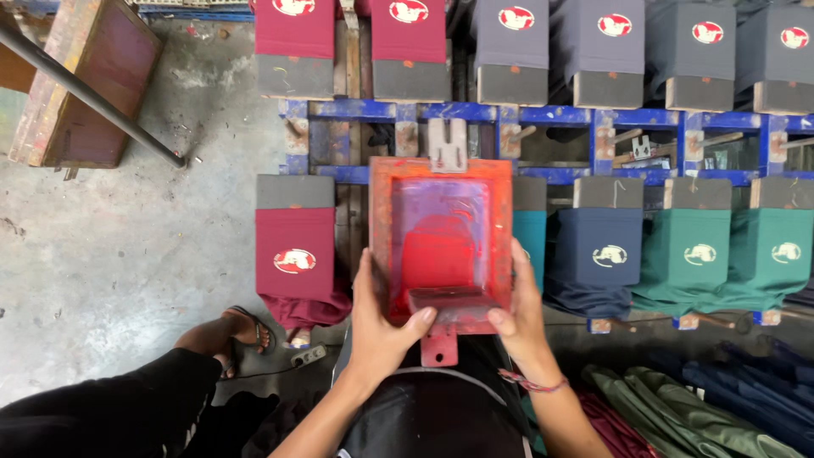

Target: The person uses a squeegee to apply red ink through a screen printing frame onto a series of caps arranged on a rack. The person moves the frame from one cap to the next, applying the design repeatedly.

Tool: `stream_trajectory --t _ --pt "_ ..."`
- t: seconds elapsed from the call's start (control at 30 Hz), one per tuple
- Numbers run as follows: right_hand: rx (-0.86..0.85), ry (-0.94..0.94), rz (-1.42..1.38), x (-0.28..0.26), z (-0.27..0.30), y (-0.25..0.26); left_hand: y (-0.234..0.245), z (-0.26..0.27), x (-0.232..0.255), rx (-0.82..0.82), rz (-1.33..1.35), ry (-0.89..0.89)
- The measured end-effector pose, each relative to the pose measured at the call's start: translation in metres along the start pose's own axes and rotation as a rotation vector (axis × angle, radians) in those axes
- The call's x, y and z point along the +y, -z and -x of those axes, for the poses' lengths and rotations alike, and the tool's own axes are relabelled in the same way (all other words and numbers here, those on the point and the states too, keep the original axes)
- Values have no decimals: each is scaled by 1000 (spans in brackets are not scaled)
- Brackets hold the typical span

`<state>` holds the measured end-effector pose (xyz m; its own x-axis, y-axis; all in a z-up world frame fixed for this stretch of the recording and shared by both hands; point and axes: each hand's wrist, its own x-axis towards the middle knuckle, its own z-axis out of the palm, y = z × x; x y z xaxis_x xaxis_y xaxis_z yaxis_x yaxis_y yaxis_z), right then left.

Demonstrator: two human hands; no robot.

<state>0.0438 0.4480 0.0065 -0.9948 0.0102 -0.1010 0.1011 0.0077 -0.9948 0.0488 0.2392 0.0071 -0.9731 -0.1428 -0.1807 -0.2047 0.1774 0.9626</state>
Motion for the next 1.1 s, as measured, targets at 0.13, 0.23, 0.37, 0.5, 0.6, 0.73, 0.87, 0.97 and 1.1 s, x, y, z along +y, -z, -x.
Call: stream_trajectory --t 0.13,0.23,0.37,0.5,0.6,0.73,0.87,0.97,1.1 --pt "156 -234 5 26 12 74 -60 -8 24 -148 -5 327" --pt "188 -293 22 38 0 115 -102 -12 31 -156 36 454" --pt "131 -249 41 44 -19 136 -136 -13 26 -74 -35 480" --pt "54 -155 166 75 -20 162 -155 -1 0 -17 2 384" --pt "62 -110 341 85 -15 169 -159 8 -15 2 9 262" --pt "50 -50 299 118 -4 179 -159 14 -31 -40 3 192" --pt "-41 -19 342 139 -10 185 -159 7 -55 -79 -36 172" --pt "-110 157 572 31 -19 163 -154 5 -43 -135 -44 219" --pt "-370 205 1246 -6 -17 118 -151 2 -37 -192 -52 241"
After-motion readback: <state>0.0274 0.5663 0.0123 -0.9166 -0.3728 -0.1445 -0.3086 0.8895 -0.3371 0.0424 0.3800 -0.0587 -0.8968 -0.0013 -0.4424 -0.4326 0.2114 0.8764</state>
